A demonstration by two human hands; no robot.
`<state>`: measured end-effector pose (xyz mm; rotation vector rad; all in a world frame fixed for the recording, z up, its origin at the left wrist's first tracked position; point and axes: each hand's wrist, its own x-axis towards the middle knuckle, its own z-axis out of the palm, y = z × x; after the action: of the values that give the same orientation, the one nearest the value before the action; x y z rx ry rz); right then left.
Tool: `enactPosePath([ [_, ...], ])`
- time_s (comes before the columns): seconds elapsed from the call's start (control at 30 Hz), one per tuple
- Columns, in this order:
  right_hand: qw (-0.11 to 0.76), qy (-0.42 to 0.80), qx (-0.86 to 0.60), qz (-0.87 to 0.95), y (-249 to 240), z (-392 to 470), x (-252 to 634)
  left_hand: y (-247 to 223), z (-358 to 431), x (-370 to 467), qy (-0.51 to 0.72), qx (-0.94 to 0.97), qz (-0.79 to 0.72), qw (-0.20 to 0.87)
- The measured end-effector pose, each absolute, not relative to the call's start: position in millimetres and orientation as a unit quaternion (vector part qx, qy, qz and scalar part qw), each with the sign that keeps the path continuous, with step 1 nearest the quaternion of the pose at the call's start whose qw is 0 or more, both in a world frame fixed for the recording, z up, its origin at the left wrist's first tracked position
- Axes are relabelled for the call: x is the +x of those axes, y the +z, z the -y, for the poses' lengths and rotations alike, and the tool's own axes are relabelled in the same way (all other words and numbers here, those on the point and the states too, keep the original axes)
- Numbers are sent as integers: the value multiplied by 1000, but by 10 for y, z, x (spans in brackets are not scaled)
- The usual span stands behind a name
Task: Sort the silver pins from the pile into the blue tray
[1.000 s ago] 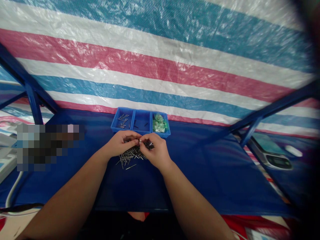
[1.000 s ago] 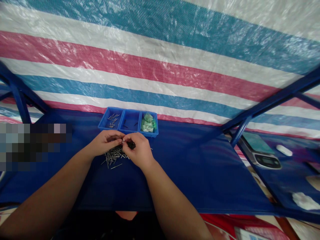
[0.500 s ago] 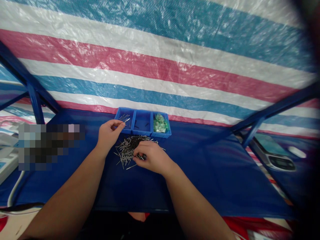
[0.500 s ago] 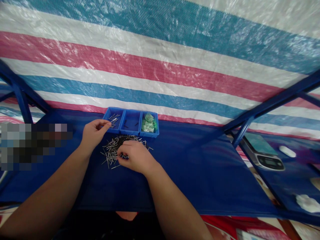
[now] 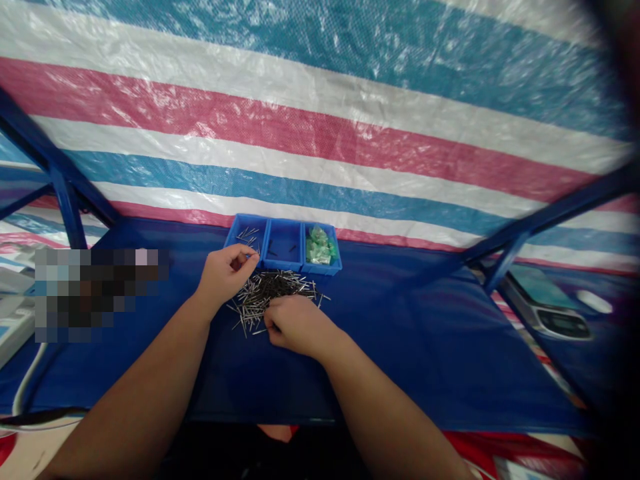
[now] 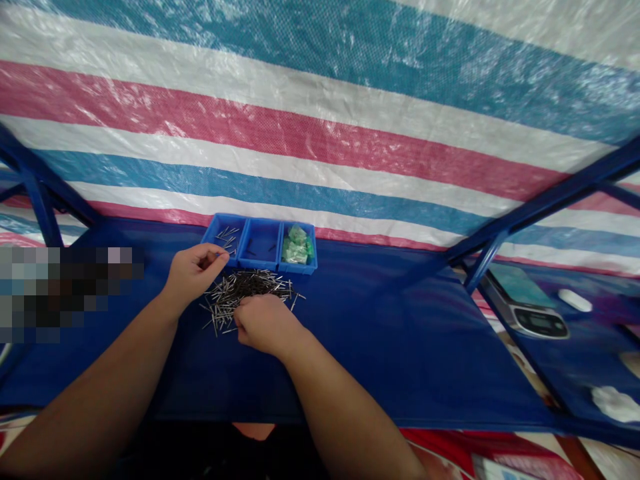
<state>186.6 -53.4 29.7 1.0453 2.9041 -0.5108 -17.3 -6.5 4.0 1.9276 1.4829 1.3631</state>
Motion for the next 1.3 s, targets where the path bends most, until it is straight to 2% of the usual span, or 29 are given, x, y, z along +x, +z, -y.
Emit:
enactPosePath([
  [0.27, -170, -190, 386, -887, 463, 417, 2180, 111, 169, -119, 382, 759, -402, 341],
  [0.57, -212, -215, 439, -846, 361, 329, 2243, 78, 204, 9, 374, 730, -387, 422],
  [0.7, -219, -222, 449, -837, 332, 302, 2237, 20, 182, -7, 372, 728, -394, 421],
  [0.9, -264, -250, 449, -816, 292, 260, 2241, -52, 132, -24, 421, 672, -401, 458],
  [1.07, -283, -256, 460, -802, 283, 217, 2309, -27, 77, -79, 507, 635, -450, 371],
  [1.3, -254, -259, 463, -809, 236, 181, 2348, -23, 7, -163, 575, 579, -542, 199],
])
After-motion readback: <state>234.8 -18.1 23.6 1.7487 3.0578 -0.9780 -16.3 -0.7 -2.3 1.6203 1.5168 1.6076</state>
